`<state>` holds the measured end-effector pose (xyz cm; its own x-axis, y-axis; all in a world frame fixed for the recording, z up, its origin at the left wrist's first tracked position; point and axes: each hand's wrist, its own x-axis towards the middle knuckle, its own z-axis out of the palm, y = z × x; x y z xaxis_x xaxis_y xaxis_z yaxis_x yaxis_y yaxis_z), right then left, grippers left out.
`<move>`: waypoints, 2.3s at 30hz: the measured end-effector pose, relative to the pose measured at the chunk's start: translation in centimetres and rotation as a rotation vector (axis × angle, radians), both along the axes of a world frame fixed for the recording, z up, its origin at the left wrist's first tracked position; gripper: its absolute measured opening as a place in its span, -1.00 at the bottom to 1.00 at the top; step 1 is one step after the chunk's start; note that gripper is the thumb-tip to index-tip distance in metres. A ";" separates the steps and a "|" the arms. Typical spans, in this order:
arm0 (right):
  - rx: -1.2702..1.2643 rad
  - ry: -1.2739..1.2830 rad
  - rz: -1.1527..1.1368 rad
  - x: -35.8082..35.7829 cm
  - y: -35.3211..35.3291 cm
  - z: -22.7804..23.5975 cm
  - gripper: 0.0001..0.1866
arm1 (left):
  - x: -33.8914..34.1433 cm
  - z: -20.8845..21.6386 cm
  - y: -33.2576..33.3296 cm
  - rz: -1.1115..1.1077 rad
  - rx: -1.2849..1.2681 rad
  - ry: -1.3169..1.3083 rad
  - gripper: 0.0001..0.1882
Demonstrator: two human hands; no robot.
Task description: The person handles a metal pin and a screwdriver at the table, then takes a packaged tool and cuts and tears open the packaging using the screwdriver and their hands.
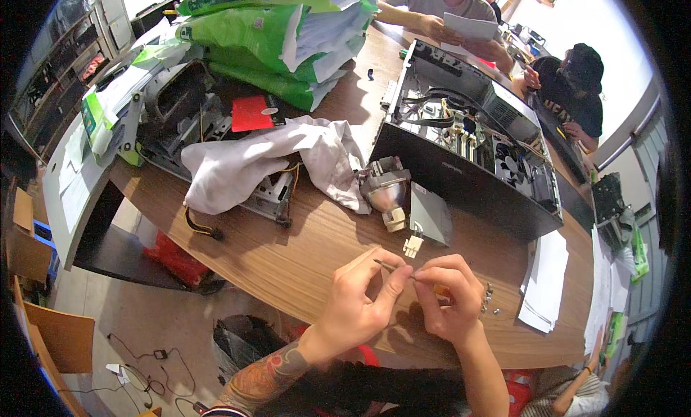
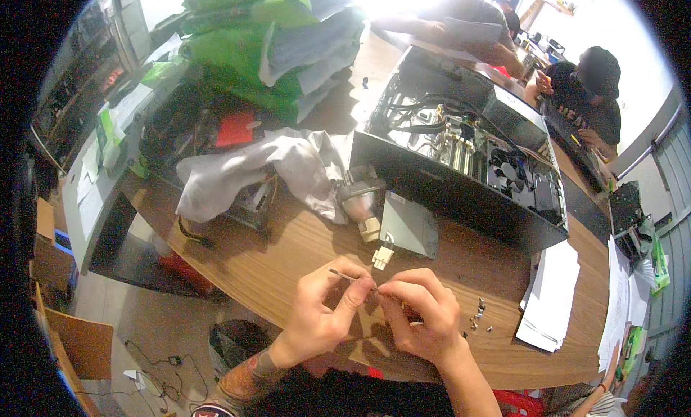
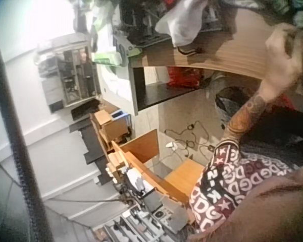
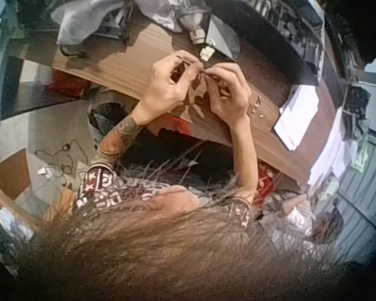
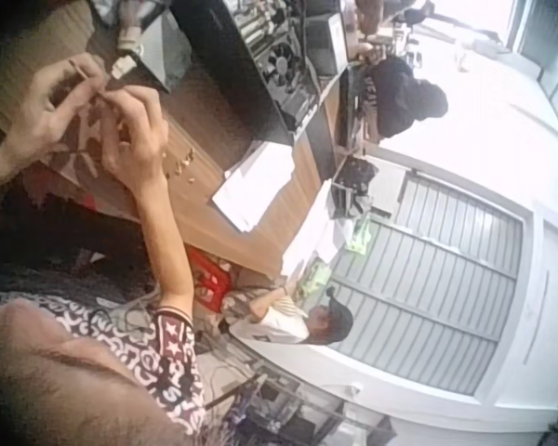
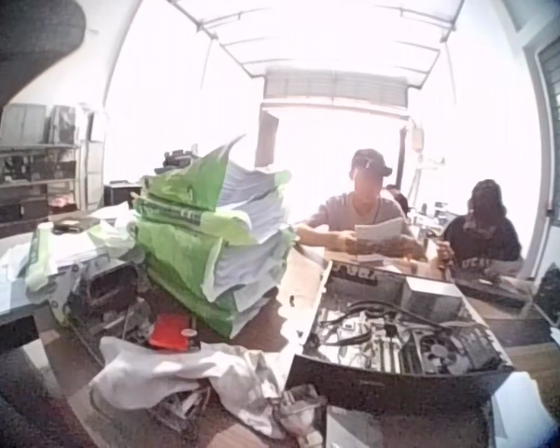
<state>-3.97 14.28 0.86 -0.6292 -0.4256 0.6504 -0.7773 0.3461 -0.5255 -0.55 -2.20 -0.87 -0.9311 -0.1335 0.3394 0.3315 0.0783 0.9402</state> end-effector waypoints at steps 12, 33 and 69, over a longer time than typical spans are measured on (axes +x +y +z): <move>-0.014 -0.077 -0.001 0.1 0.0 0.4 -0.76 | 0.0 0.7 0.1 -0.014 -0.016 0.064 -0.91; -0.059 -0.283 0.021 0.0 0.5 0.6 -0.87 | 0.4 0.9 -0.1 -0.005 -0.039 0.007 -0.93; -0.253 -1.057 0.116 -0.7 2.1 1.5 -0.87 | 0.1 1.2 -0.3 -0.129 -0.062 0.151 -0.94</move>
